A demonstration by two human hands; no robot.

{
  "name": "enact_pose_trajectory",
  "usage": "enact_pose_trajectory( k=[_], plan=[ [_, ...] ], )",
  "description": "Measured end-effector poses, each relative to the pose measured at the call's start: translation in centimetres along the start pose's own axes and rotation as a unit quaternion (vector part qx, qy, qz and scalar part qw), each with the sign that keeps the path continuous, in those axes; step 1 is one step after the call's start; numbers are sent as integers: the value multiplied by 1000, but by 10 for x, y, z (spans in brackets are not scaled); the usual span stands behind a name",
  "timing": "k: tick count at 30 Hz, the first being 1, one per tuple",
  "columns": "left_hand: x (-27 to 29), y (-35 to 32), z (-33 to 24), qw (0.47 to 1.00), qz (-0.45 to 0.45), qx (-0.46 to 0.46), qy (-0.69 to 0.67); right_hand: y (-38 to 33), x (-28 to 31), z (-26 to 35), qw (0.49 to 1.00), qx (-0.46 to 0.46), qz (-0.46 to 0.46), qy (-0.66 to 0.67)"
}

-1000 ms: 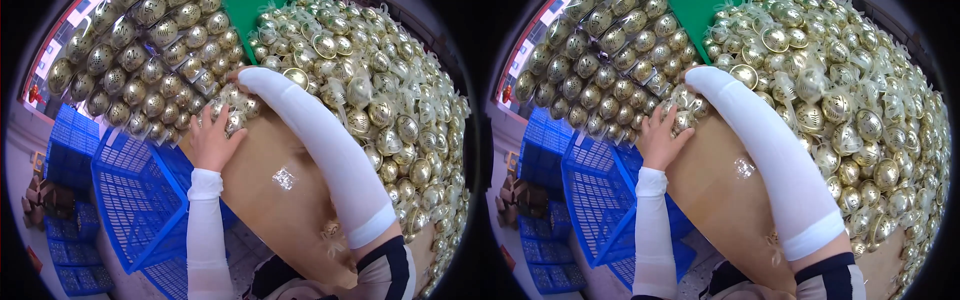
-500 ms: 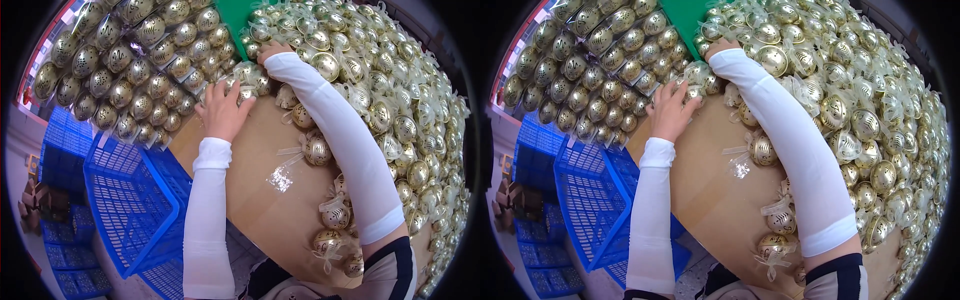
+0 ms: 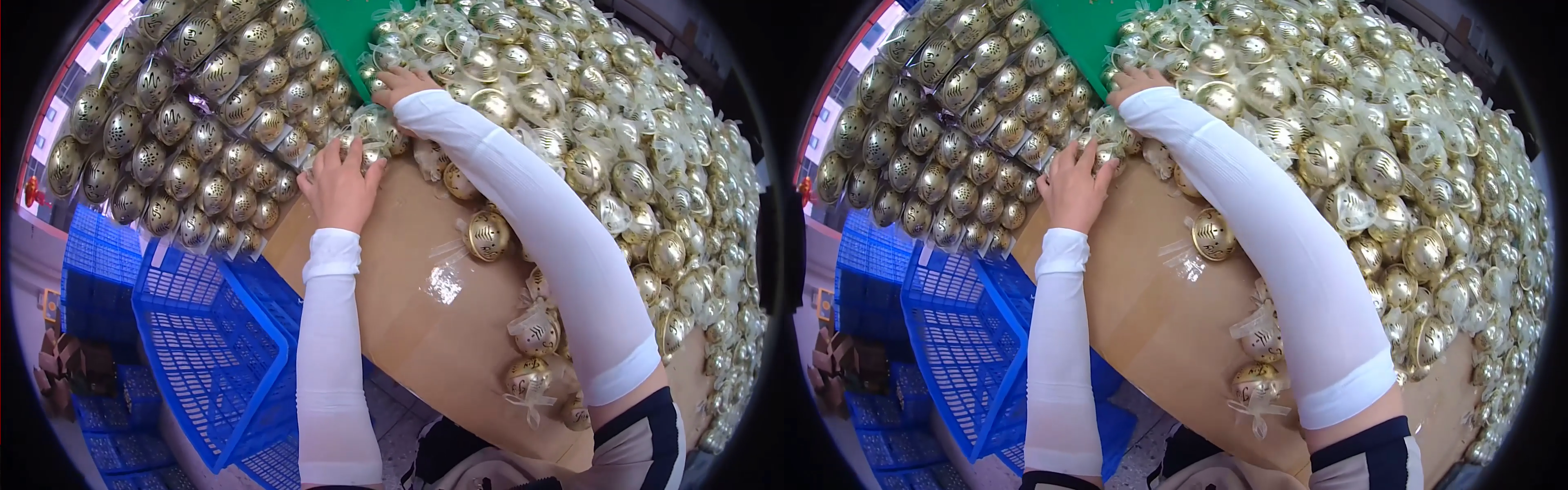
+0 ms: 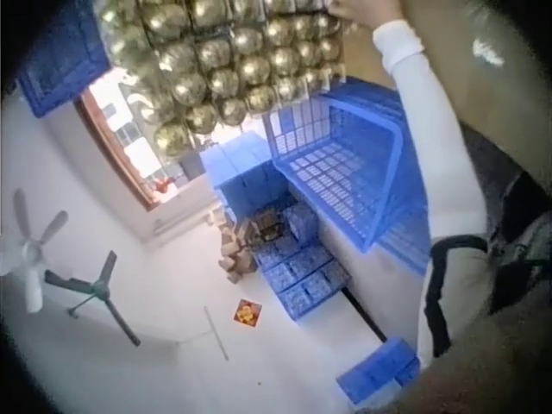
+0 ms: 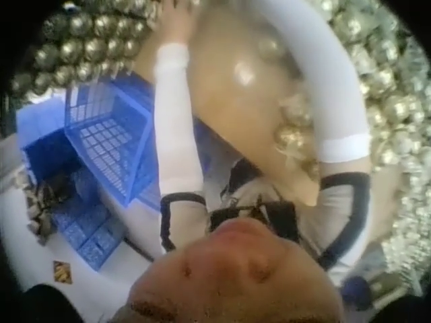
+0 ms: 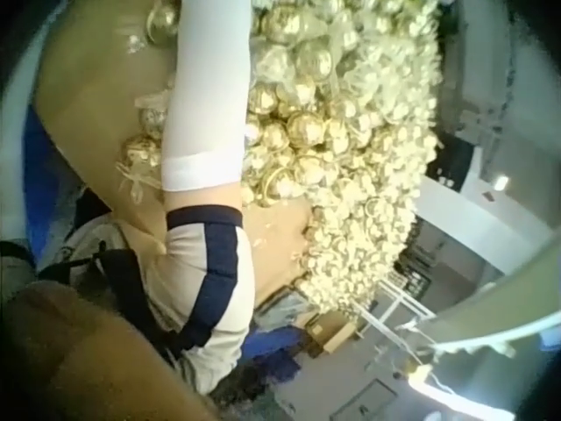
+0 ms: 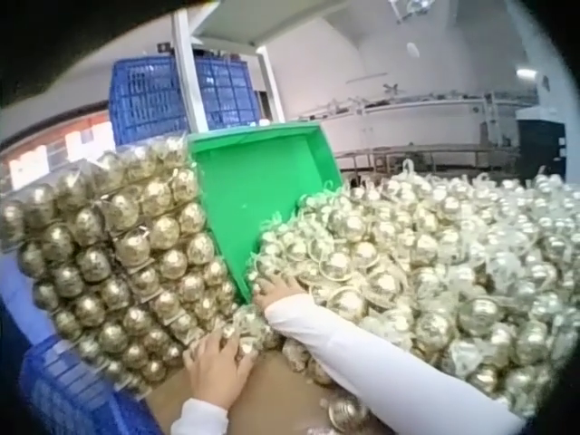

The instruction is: Packaging gold-colored Christmas ornaments into plastic bags and boxes.

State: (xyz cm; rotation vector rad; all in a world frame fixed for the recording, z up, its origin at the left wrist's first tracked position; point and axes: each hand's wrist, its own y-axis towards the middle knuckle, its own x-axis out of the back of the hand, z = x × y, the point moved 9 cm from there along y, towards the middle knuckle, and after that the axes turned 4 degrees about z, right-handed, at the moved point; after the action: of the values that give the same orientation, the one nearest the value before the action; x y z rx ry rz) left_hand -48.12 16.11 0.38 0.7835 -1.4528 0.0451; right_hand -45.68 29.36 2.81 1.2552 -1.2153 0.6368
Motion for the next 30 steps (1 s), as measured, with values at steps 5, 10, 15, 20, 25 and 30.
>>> enact_pose_trajectory(
  k=[5, 10, 15, 20, 25, 30],
  plan=[
    [-6, -1, -1, 1000, 28, 5, -1, -34, 68, 14, 994, 91, -29, 54],
    [-3, -3, 7, 997, 68, 21, 15, -126, 162, -10, 988, -19, 120, 92],
    [47, -60, -8, 996, -55, 39, -56, -277, 256, -34, 997, -46, 43, 51],
    [27, -185, -80, 841, 57, 20, -538, -446, 300, -7, 987, -157, 11, 28],
    [35, -176, -137, 870, 38, 73, -486, -582, 273, 34, 938, -326, 0, 121],
    [7, -130, -109, 894, -26, 156, -419, -552, 228, 115, 966, -231, -61, 102]
  ],
)
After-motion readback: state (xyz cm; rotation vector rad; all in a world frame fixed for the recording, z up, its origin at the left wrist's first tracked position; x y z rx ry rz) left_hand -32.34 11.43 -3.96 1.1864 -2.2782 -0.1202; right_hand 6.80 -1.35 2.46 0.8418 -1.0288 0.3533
